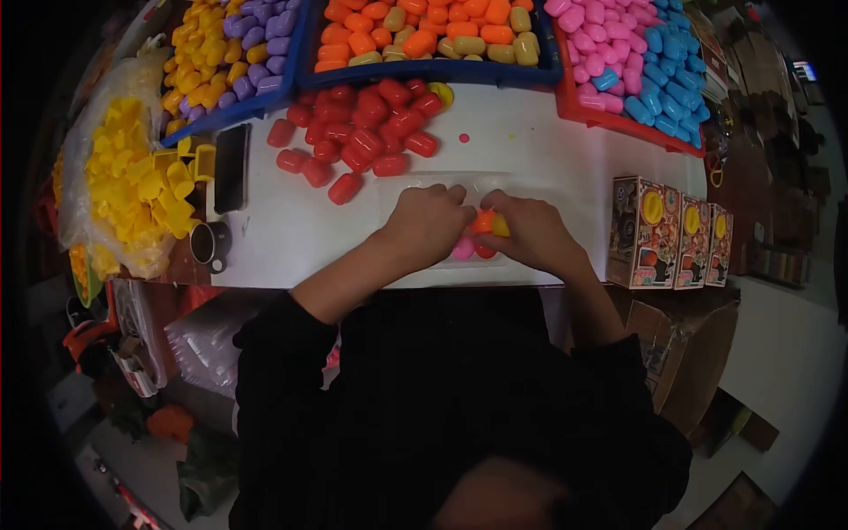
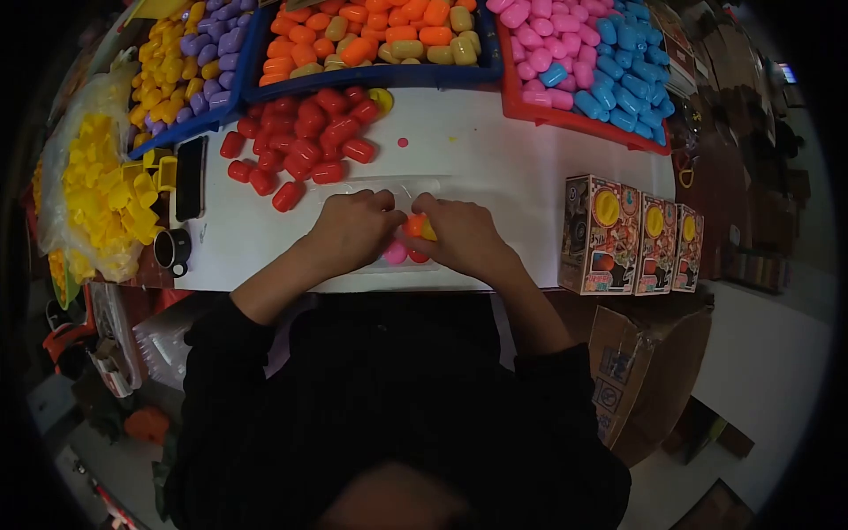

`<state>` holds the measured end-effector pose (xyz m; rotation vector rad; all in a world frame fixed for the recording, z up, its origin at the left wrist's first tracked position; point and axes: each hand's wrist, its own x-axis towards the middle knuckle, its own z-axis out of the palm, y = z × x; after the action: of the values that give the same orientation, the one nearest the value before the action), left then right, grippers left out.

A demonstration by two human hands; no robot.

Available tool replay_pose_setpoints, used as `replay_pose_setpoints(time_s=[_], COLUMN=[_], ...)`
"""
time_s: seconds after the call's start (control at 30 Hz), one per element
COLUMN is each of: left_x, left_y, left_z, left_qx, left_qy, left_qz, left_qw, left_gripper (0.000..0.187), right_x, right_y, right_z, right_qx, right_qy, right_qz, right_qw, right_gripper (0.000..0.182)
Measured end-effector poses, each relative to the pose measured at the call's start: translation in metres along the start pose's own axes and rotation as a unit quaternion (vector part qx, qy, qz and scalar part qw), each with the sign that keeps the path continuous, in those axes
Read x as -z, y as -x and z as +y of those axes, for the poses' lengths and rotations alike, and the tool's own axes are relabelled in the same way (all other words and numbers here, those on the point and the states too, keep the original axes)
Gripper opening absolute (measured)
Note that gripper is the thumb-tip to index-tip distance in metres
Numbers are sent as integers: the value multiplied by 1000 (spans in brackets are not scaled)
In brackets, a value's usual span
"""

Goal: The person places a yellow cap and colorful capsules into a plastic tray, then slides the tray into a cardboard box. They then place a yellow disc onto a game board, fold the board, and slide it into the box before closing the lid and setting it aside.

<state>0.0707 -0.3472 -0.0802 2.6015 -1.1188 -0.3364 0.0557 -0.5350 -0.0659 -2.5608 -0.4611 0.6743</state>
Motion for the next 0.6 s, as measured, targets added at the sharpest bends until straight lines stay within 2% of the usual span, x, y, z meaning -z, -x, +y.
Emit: replay_pose_setpoints(time_s=[0.03,0.07,0.1,0.13,0.17,0.2,0.23,0.3,0.33,0.4,0.43,0.5,0.53,0.6], left_x=[5,11,15,18,23,32,27,16,14,20,16,-1,-8,-10], left_y=[3,6,9,11,13,17,19,22,21,14,12,7,6,8], left_z=[0,-3,-6,-12,-17,-21,-23,-24,-22,-8,-6,-5,-5,-7], left_qx=[13,26,28,95,155,233,234,185,185,168,165,53,29,34], left_qy=[55,109,105,342,556,652,649,614,613,354,353,183,148,158], left_qz=[22,44,44,74,100,54,56,130,131,88,88,131,163,152], left_qw=[998,993,993,932,810,720,721,756,757,916,917,973,975,975], left_gripper=[20,19,19,19,19,22,22,26,26,32,32,38,35,35], right_x=[-7,-12,-17,-20,-22,-22,-20,-12,-13,-20,-24,-33,-37,-54], right_y=[0,-1,-1,-1,-1,0,4,14,14,14,14,15,18,26], right_z=[7,17,25,33,38,42,44,40,38,31,27,23,24,26], right_qx=[3,81,158,163,147,131,134,-15,-14,-75,-75,-57,-56,29], right_qy=[0,-99,-195,-196,-248,-297,-297,-279,-278,-233,-232,-242,-240,-294], right_qz=[1,8,15,16,-1,-19,-18,12,13,56,60,60,62,110], right_qw=[1000,992,968,967,958,946,945,960,960,968,968,967,967,949], right_gripper=[41,44,48,48,53,58,58,55,55,51,51,48,48,57])
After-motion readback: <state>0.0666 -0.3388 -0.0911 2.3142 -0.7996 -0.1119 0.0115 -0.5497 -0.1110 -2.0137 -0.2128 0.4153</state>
